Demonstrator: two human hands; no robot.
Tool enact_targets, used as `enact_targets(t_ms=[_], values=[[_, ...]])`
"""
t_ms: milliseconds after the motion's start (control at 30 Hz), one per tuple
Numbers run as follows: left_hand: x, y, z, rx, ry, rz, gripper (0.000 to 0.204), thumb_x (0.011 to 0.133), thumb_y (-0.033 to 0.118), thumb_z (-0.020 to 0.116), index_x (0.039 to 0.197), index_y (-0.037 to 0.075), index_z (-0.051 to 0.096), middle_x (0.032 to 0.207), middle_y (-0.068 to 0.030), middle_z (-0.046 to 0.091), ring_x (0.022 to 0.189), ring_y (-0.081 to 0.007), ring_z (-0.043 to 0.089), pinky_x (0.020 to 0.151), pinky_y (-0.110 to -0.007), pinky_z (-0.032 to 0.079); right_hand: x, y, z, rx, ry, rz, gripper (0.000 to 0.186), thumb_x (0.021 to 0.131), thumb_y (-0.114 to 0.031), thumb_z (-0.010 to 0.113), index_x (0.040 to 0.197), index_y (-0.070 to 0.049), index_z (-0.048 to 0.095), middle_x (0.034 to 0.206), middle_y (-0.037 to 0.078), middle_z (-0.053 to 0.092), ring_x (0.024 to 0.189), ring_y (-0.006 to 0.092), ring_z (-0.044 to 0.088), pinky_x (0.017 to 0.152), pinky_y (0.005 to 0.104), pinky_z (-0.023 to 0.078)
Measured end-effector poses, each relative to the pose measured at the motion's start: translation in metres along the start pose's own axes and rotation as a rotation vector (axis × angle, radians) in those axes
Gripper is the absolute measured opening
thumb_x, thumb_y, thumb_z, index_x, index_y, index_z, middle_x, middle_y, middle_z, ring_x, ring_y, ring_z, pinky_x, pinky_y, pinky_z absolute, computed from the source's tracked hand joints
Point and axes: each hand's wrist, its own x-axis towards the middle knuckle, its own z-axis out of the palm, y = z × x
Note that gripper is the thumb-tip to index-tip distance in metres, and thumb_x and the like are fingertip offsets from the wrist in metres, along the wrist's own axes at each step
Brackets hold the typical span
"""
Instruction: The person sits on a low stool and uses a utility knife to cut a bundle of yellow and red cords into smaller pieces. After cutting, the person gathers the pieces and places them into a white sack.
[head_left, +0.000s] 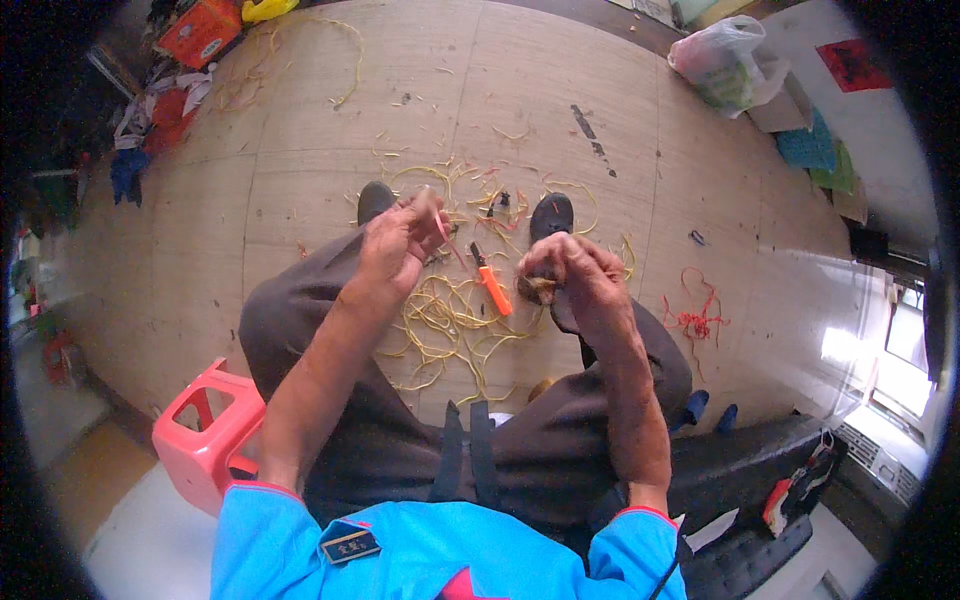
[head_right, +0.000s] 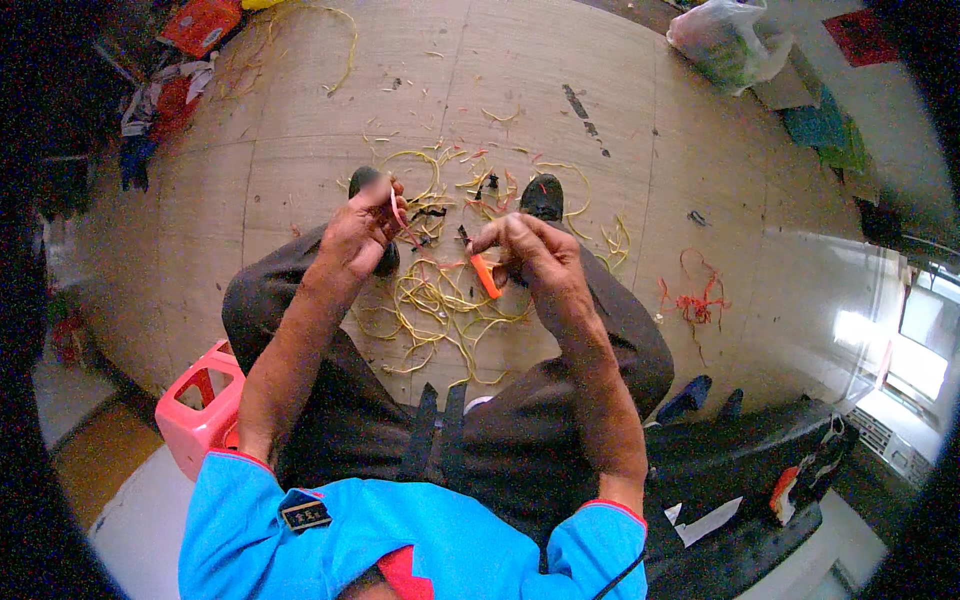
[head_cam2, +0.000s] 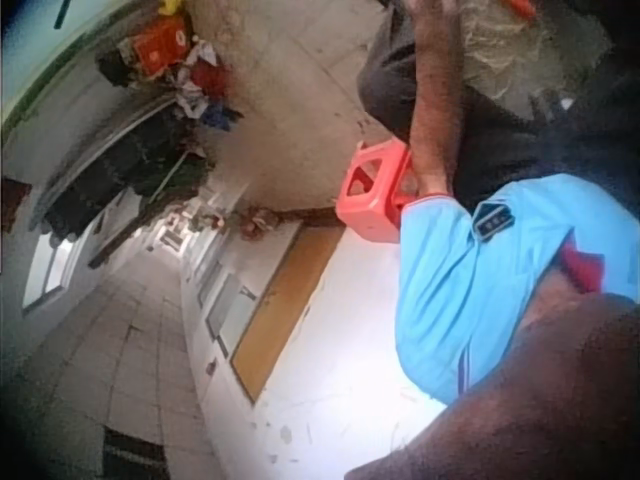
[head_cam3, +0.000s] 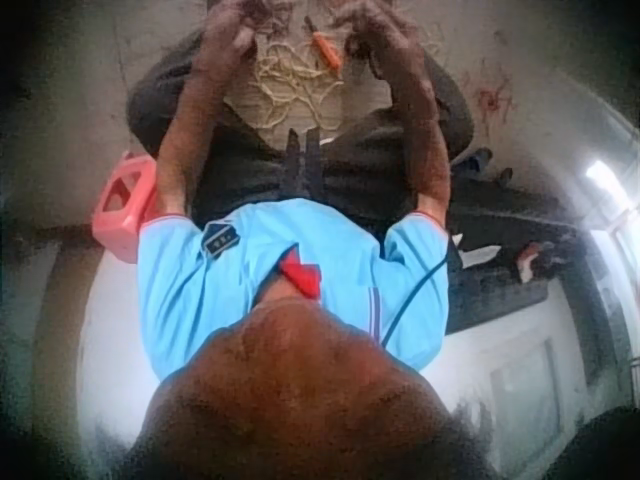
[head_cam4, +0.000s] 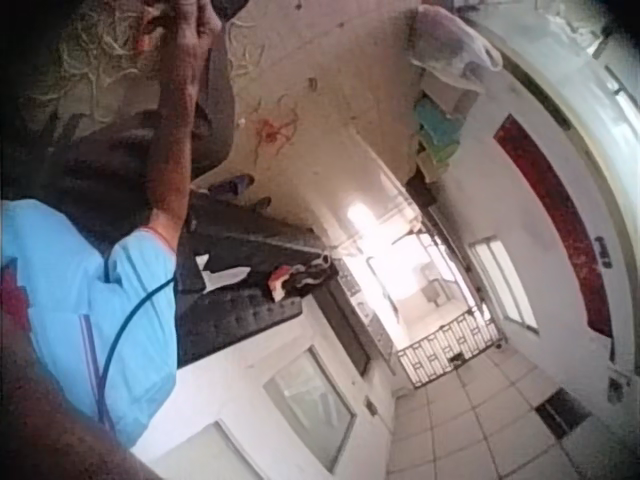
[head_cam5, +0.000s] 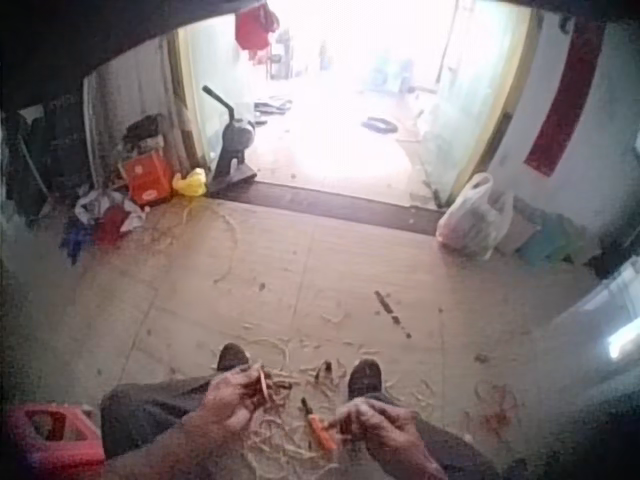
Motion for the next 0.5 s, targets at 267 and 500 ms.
enact_targets(t_ms=[267, 500], values=[[0.019, 0.022, -0.036, -0.16, -0.09, 0.007, 0.013, 0.093, 0.01, 0.061, 0.104, 0.003, 0.059, 0.091, -0.0072, 0.063, 0.075, -0.0163, 0.062, 0.065, -0.031, 0.054, -0.001, -0.008, -0.006, 0.24, 0.03, 0.199, 0.038, 0.102, -0.032, 0.048, 0.072, -0.009, 0.046, 0.06, 0.001, 0.046, 0.047, 0.0107, 0.044, 0.041, 0.0253, 0.036], [0.013, 0.031, -0.035, -0.079, 0.066, 0.141, 0.013, 0.094, 0.011, 0.06, 0.103, 0.002, 0.058, 0.085, -0.0076, 0.062, 0.069, -0.0171, 0.059, 0.061, -0.03, 0.05, 0.006, 0.006, -0.009, -0.628, 0.12, -0.004, 0.037, 0.1, -0.029, 0.054, 0.077, 0.0, 0.056, 0.063, -0.001, 0.049, 0.057, 0.0079, 0.042, 0.054, 0.0278, 0.038]])
